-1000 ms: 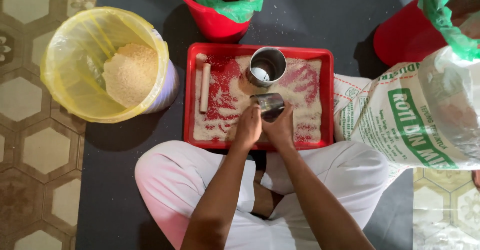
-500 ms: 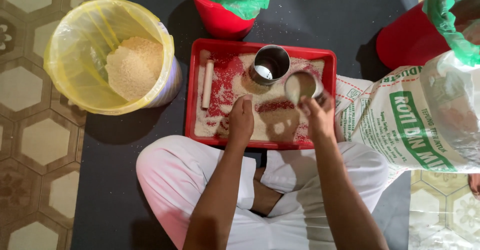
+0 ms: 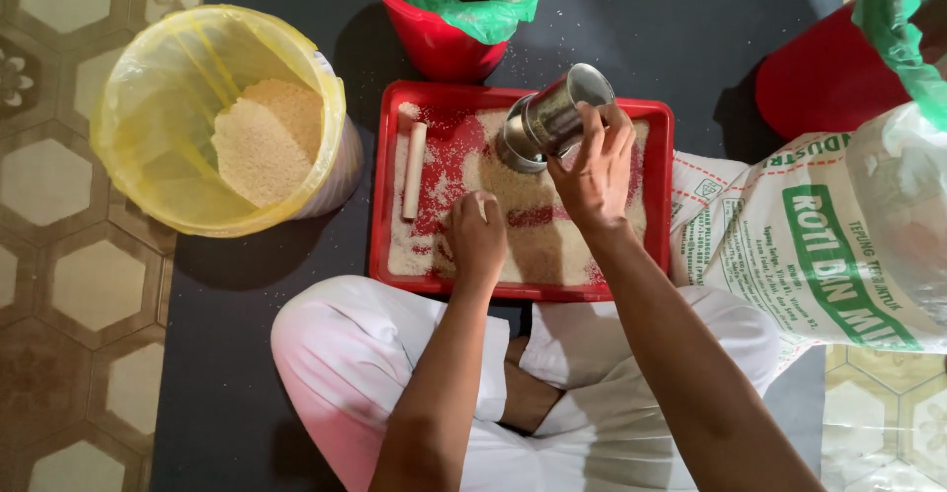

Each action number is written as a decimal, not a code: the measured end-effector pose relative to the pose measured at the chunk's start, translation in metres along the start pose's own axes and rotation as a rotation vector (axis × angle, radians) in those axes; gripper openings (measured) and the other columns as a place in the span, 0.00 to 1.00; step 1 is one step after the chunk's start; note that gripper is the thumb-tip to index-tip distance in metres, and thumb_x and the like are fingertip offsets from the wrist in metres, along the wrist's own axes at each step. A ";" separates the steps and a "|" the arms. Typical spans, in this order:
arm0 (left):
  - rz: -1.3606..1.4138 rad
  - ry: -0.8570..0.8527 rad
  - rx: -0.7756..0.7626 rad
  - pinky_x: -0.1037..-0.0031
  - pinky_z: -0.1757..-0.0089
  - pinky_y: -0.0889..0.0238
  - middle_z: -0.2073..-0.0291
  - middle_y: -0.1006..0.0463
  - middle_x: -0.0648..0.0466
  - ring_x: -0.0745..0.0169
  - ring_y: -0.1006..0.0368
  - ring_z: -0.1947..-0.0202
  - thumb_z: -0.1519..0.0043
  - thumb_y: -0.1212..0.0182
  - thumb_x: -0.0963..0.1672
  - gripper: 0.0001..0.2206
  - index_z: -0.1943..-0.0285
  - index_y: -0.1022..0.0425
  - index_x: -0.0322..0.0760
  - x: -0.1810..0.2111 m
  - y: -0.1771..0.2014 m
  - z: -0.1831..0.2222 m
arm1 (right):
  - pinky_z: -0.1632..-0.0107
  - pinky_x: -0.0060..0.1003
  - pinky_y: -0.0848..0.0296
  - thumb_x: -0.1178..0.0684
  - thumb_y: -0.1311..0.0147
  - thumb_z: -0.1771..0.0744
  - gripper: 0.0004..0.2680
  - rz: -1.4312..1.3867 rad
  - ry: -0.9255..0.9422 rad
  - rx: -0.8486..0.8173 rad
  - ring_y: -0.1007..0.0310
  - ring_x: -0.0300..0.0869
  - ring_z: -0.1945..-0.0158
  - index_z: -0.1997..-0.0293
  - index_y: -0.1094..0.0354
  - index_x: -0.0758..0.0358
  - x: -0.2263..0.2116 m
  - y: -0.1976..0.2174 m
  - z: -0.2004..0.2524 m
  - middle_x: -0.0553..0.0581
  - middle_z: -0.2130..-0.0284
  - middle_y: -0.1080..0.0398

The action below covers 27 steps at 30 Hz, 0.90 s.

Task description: A person uses metal cups to measure and transfer grain from a tray into various buckets and bins.

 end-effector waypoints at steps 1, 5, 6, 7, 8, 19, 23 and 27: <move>-0.002 0.002 -0.004 0.55 0.44 0.36 0.46 0.26 0.47 0.47 0.29 0.42 0.30 0.57 0.49 0.17 0.42 0.25 0.39 -0.003 -0.005 -0.009 | 0.41 0.57 0.28 0.56 0.22 0.45 0.38 0.001 -0.003 -0.003 0.42 0.59 0.41 0.33 0.52 0.57 0.002 0.002 0.003 0.64 0.47 0.47; -0.114 -0.087 0.149 0.45 0.46 0.37 0.43 0.30 0.36 0.33 0.32 0.41 0.33 0.50 0.47 0.19 0.38 0.29 0.30 0.020 0.009 -0.033 | 0.38 0.58 0.31 0.58 0.25 0.44 0.36 -0.113 -0.123 0.076 0.42 0.63 0.39 0.34 0.51 0.63 0.007 0.044 -0.002 0.67 0.45 0.46; -0.130 -0.133 0.151 0.44 0.45 0.38 0.41 0.31 0.33 0.31 0.33 0.40 0.33 0.49 0.46 0.20 0.36 0.30 0.27 0.033 0.015 -0.034 | 0.37 0.55 0.34 0.59 0.27 0.43 0.35 -0.107 -0.113 0.143 0.40 0.62 0.41 0.33 0.51 0.68 0.001 0.066 -0.006 0.67 0.48 0.44; -0.128 -0.126 0.144 0.44 0.45 0.38 0.41 0.31 0.33 0.31 0.33 0.40 0.33 0.49 0.46 0.20 0.36 0.30 0.27 0.023 0.005 -0.045 | 0.37 0.55 0.34 0.59 0.27 0.43 0.35 -0.103 -0.114 0.133 0.40 0.62 0.41 0.33 0.51 0.68 0.017 0.059 0.005 0.67 0.48 0.44; -0.217 -0.211 0.119 0.41 0.45 0.38 0.40 0.32 0.35 0.31 0.34 0.40 0.36 0.48 0.46 0.21 0.35 0.30 0.30 0.020 -0.007 -0.055 | 0.38 0.61 0.34 0.59 0.29 0.44 0.36 -0.120 -0.265 0.096 0.41 0.63 0.40 0.32 0.53 0.65 0.045 0.050 0.018 0.67 0.45 0.45; -0.439 -0.457 -0.309 0.48 0.50 0.35 0.44 0.27 0.40 0.37 0.31 0.45 0.39 0.52 0.46 0.22 0.37 0.26 0.36 -0.010 -0.098 -0.012 | 0.39 0.62 0.31 0.50 0.27 0.48 0.41 0.110 -0.435 -0.500 0.35 0.69 0.44 0.32 0.53 0.67 0.090 -0.008 0.099 0.70 0.46 0.46; -0.355 -0.396 -0.505 0.51 0.50 0.33 0.48 0.23 0.46 0.41 0.27 0.46 0.36 0.54 0.51 0.22 0.38 0.23 0.43 -0.017 -0.102 0.001 | 0.41 0.62 0.30 0.45 0.31 0.49 0.40 -0.014 -0.500 -0.719 0.34 0.69 0.43 0.31 0.51 0.61 0.077 -0.002 0.112 0.68 0.45 0.44; -0.386 0.020 -0.236 0.46 0.50 0.34 0.45 0.25 0.45 0.41 0.29 0.43 0.37 0.48 0.52 0.23 0.35 0.26 0.43 -0.015 -0.017 -0.011 | 0.44 0.63 0.27 0.42 0.33 0.44 0.39 0.027 -0.619 -0.677 0.31 0.70 0.45 0.29 0.56 0.60 0.097 0.013 0.117 0.69 0.45 0.44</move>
Point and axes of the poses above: each hand's wrist, its own z-axis away from the middle knuckle, its own y-axis out of the back of the hand, x = y × z, the point moved 8 cm from there along -z, towards the middle knuckle
